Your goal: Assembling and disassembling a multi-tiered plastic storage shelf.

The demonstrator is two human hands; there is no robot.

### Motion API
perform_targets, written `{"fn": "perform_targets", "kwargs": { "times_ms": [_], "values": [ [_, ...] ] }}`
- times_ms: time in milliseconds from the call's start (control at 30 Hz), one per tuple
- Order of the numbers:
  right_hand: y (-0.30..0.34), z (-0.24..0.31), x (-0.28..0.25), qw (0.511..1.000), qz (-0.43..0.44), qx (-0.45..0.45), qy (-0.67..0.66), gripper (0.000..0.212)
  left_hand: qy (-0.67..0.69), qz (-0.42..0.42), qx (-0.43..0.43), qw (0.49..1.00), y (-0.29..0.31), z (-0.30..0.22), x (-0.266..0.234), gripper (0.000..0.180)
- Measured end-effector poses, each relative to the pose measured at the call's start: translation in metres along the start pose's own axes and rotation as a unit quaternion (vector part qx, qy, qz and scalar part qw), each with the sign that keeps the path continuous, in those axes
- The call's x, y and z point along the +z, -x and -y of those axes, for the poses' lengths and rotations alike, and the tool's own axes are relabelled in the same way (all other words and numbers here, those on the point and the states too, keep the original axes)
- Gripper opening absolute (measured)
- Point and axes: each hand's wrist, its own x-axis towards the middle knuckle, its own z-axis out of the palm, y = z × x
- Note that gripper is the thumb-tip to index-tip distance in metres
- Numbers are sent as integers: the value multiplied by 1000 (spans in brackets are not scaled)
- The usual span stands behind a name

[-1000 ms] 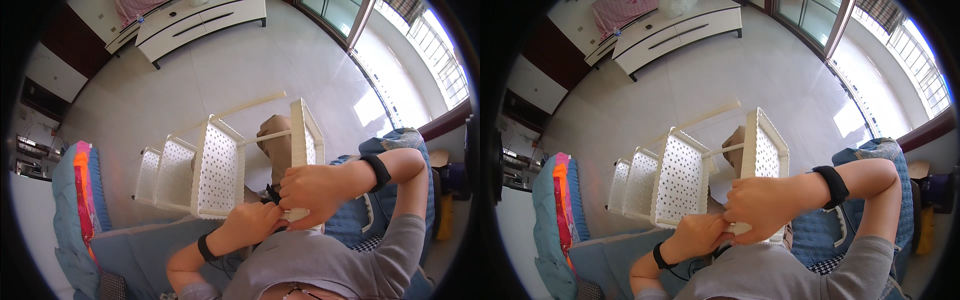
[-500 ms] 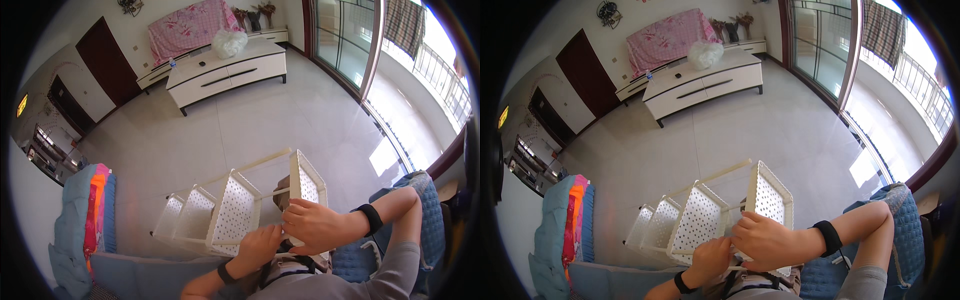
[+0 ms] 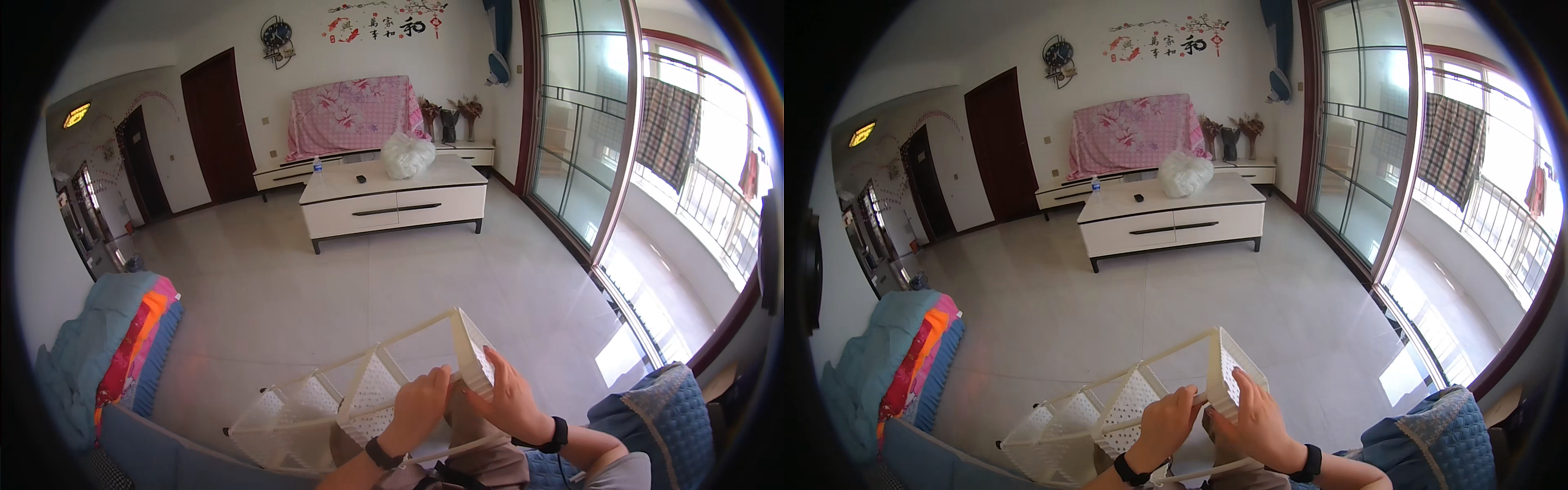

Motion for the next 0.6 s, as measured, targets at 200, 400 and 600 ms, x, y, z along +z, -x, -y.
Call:
{"fn": "perform_targets", "kwargs": {
  "times_ms": [200, 400, 600],
  "values": [
    [36, -10, 22, 989, -53, 108, 82, 43, -14, -14, 26, 999, -10, 10, 14, 14],
    [50, -24, 44, 976, -200, 72, 47, 40, 2, -1, 31, 1000, -6, 12, 15, 17],
    [56, -36, 40, 976, -215, 12, 25, 37, 88, 26, 47, 995, -3, 15, 12, 24]
  ]
}}
